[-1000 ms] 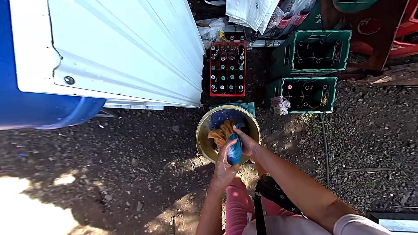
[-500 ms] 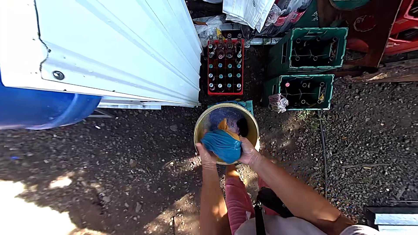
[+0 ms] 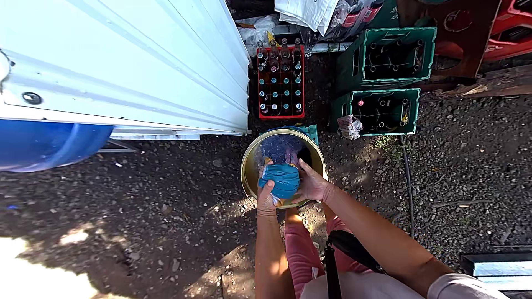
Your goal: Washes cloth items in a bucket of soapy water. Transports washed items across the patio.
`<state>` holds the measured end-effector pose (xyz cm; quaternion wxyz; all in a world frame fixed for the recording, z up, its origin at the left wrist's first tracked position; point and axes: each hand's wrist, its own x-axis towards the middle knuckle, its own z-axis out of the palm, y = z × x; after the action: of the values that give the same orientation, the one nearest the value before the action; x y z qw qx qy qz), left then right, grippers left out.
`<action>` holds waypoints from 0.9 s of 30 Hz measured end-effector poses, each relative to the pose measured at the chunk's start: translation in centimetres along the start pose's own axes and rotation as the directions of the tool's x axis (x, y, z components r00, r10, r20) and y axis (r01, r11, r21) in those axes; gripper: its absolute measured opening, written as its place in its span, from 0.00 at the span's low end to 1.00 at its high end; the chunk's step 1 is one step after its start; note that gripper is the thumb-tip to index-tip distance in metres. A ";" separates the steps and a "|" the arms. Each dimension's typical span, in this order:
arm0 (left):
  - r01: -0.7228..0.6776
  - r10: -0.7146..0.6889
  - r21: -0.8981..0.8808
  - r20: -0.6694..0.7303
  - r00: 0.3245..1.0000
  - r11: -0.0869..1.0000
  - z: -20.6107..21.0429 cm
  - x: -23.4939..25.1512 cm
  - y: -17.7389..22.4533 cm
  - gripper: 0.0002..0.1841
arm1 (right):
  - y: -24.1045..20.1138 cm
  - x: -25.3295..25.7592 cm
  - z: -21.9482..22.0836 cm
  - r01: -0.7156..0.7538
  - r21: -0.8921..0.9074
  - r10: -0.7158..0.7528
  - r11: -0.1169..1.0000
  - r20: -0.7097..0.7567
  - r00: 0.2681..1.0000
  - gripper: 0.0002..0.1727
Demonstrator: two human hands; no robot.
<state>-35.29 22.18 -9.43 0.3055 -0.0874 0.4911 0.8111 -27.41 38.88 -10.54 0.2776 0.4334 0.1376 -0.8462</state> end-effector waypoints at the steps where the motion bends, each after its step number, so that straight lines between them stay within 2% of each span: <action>1: -0.002 0.004 -0.029 0.055 0.998 1.000 0.4 -0.3 0.0 0.49 | 0.5 0.2 0.3 0.032 0.048 -0.037 0.998 0.101 0.994 0.44; 3: -0.004 0.020 -0.098 0.166 0.986 0.995 0.4 -0.7 0.1 0.49 | 1.5 0.7 1.2 0.113 0.174 -0.147 0.978 0.199 0.969 0.28; 5: -0.031 0.046 -0.119 0.126 0.991 0.992 0.1 -0.9 0.6 0.47 | 2.1 0.4 2.5 0.210 0.212 -0.235 0.955 0.105 0.966 0.13; 8: -0.097 0.087 -0.078 -0.121 0.989 0.992 -0.2 -1.2 1.3 0.35 | 1.8 -0.5 5.0 0.385 0.091 -0.379 0.918 -0.074 0.922 0.07; 10: -0.064 0.040 -0.117 -0.195 0.980 0.991 -0.6 -1.6 1.4 0.36 | 1.7 -1.2 6.5 0.534 -0.119 -0.542 0.837 -0.043 0.839 0.07; 12: 0.034 -0.083 -0.250 -0.189 0.978 0.968 -0.5 -1.8 1.3 0.36 | 2.1 -1.7 7.9 0.670 -0.428 -0.726 0.606 0.047 0.687 0.10; 14: 0.149 -0.202 -0.374 -0.106 0.974 0.915 -0.1 -1.9 1.7 0.32 | 2.7 -2.7 9.0 0.657 -0.707 -0.817 0.261 0.201 0.541 0.17; 16: 0.237 -0.269 -0.358 -0.043 0.962 0.903 0.5 -1.6 2.6 0.28 | 3.5 -3.8 10.1 0.573 -0.817 -0.825 -0.060 0.364 0.433 0.18; 18: 0.338 -0.351 -0.232 -0.015 0.936 0.912 1.5 -1.4 4.3 0.25 | 4.2 -4.9 11.0 0.491 -0.805 -0.780 -0.333 0.528 0.337 0.15; 20: 0.443 -0.451 -0.167 -0.010 0.892 0.881 2.9 -1.1 6.0 0.19 | 4.4 -6.2 11.8 0.417 -0.751 -0.684 -0.512 0.650 0.330 0.11; 22: 0.507 -0.508 -0.043 -0.001 0.861 0.861 3.5 -0.6 6.8 0.19 | 4.1 -7.4 12.3 0.391 -0.686 -0.586 -0.613 0.727 0.358 0.08; 25: 0.613 -0.657 0.275 0.106 0.746 0.741 4.4 0.8 8.5 0.19 | 3.6 -8.4 12.5 0.426 -0.620 -0.454 -0.659 0.779 0.431 0.09; 27: 0.595 -0.719 0.459 0.157 0.677 0.660 4.7 2.1 9.2 0.13 | 3.4 -8.4 12.6 0.447 -0.603 -0.398 -0.661 0.787 0.472 0.10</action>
<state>-41.56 24.02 -1.15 0.6685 -0.0669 0.5109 0.5364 -29.76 33.13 3.63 0.0084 -0.1153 0.9119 -0.3938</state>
